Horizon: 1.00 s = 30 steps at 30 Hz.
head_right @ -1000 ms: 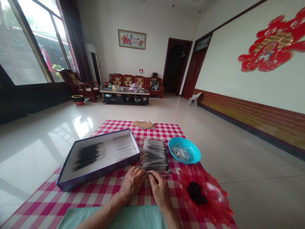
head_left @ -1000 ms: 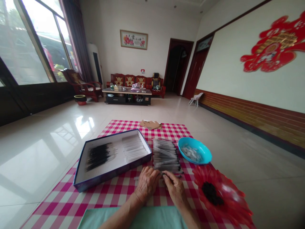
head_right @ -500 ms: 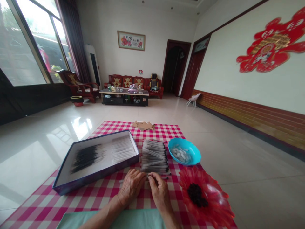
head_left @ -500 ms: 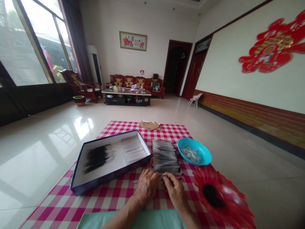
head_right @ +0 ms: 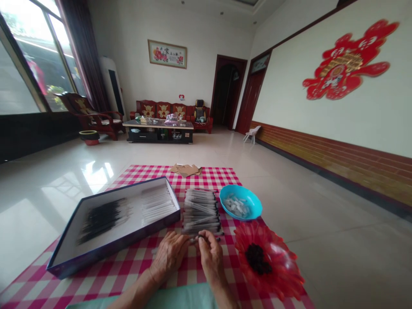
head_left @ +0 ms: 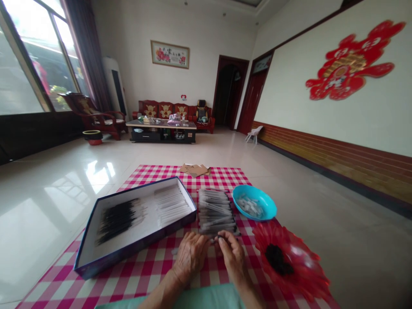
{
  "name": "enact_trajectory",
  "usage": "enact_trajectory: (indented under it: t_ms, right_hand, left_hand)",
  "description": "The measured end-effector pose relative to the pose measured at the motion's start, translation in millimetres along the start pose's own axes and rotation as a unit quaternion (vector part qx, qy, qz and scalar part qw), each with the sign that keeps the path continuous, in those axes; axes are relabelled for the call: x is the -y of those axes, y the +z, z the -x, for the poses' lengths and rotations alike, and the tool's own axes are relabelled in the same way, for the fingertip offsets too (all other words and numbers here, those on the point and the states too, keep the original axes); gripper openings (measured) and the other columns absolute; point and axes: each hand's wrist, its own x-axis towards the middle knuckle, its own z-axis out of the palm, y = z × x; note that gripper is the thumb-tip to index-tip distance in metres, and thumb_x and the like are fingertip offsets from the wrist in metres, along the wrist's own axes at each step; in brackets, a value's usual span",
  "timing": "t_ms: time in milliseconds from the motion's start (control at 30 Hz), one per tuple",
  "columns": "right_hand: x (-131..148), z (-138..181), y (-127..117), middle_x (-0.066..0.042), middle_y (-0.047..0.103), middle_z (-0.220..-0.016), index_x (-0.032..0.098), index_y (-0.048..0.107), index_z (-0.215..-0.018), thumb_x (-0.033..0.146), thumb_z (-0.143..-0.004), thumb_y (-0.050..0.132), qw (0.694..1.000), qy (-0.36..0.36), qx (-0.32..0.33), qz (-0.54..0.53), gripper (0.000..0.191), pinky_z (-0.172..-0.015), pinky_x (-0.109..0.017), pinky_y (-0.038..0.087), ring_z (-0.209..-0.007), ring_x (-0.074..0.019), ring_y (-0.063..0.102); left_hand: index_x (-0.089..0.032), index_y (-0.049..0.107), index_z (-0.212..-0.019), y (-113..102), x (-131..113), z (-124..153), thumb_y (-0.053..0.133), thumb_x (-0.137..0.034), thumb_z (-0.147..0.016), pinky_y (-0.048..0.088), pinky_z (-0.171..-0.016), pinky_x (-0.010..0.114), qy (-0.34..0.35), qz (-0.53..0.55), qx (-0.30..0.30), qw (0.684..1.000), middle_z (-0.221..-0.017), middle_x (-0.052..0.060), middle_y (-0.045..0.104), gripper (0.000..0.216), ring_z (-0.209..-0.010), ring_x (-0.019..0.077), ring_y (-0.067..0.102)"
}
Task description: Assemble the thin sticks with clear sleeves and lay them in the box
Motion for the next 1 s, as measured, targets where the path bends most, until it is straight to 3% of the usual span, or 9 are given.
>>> enact_trajectory:
  t_ms: [233,400,500,667,767,833,900,1000]
  right_hand:
    - [11.4,4.6,0.8,-0.004,0.066,-0.073,0.019,0.06,-0.082,0.032,-0.077,0.053,0.999,-0.017,0.004,0.043,0.015,-0.054,-0.027,0.05,-0.062,-0.0185,0.061]
    - [27.9,6.4,-2.6,-0.006,0.068,-0.078,0.02,0.059,-0.089,0.031,-0.081,0.053,0.994,-0.071,0.004,0.081,0.016,-0.06,-0.028,0.054,-0.068,-0.0202,0.065]
    - [47.3,2.4,-19.7,-0.007,0.07,-0.087,0.02,0.058,-0.096,0.03,-0.084,0.05,0.981,-0.119,-0.006,0.154,0.018,-0.068,-0.029,0.054,-0.077,-0.0204,0.067]
    - [66.1,-14.0,-81.6,-0.009,0.069,-0.09,0.02,0.062,-0.093,0.029,-0.082,0.046,0.9,-0.18,-0.063,0.392,0.021,-0.074,-0.034,0.052,-0.083,-0.0229,0.065]
    - [57.7,-23.8,-119.2,-0.01,0.068,-0.083,0.019,0.064,-0.083,0.026,-0.078,0.043,0.844,-0.16,-0.091,0.504,0.022,-0.069,-0.038,0.052,-0.075,-0.0246,0.065]
    - [52.5,-27.2,-130.6,-0.011,0.068,-0.081,0.018,0.065,-0.082,0.026,-0.075,0.045,0.824,-0.153,-0.1,0.536,0.023,-0.067,-0.038,0.053,-0.073,-0.0254,0.066]
    - [52.8,-26.8,-125.1,-0.012,0.068,-0.086,0.016,0.066,-0.088,0.028,-0.076,0.047,0.83,-0.175,-0.108,0.519,0.026,-0.07,-0.038,0.053,-0.079,-0.026,0.066]
    - [57.9,-18.3,-88.1,-0.011,0.068,-0.09,0.017,0.065,-0.095,0.03,-0.083,0.046,0.878,-0.226,-0.072,0.416,0.026,-0.072,-0.033,0.054,-0.082,-0.0225,0.066]
  left_hand:
    - [-0.021,0.058,-0.077,0.5,2.8,-0.4,0.037,-0.021,-0.093,0.038,-0.066,0.03,0.016,0.012,-0.009,1.0,-0.068,0.001,0.059,0.026,-0.064,0.0168,0.053]
    - [-0.02,0.056,-0.074,0.8,3.4,-1.3,0.036,-0.021,-0.093,0.037,-0.063,0.029,0.012,0.014,-0.012,1.0,-0.066,0.001,0.058,0.027,-0.063,0.0164,0.052]
    - [-0.02,0.055,-0.073,2.4,4.7,-0.9,0.037,-0.023,-0.093,0.037,-0.063,0.029,0.009,0.02,-0.014,1.0,-0.065,0.001,0.058,0.027,-0.062,0.0163,0.051]
    - [-0.021,0.057,-0.08,3.6,5.7,-0.1,0.037,-0.024,-0.093,0.038,-0.065,0.03,0.006,0.033,-0.015,0.999,-0.068,0.001,0.059,0.024,-0.065,0.0173,0.052]
    - [-0.021,0.057,-0.081,4.5,5.8,0.4,0.037,-0.025,-0.093,0.039,-0.065,0.031,0.006,0.03,-0.017,0.999,-0.068,0.001,0.059,0.024,-0.066,0.0178,0.052]
    - [-0.021,0.058,-0.081,5.2,5.7,0.7,0.038,-0.025,-0.093,0.039,-0.065,0.031,0.004,0.031,-0.02,0.999,-0.068,0.001,0.058,0.024,-0.066,0.0178,0.052]
    - [-0.02,0.058,-0.082,5.3,5.3,0.9,0.038,-0.025,-0.093,0.04,-0.066,0.031,0.003,0.035,-0.023,0.999,-0.068,0.002,0.059,0.023,-0.066,0.0174,0.052]
    - [-0.02,0.058,-0.084,3.6,3.7,0.4,0.039,-0.025,-0.093,0.041,-0.068,0.031,0.006,0.039,-0.027,0.999,-0.071,0.002,0.059,0.022,-0.067,0.0168,0.052]
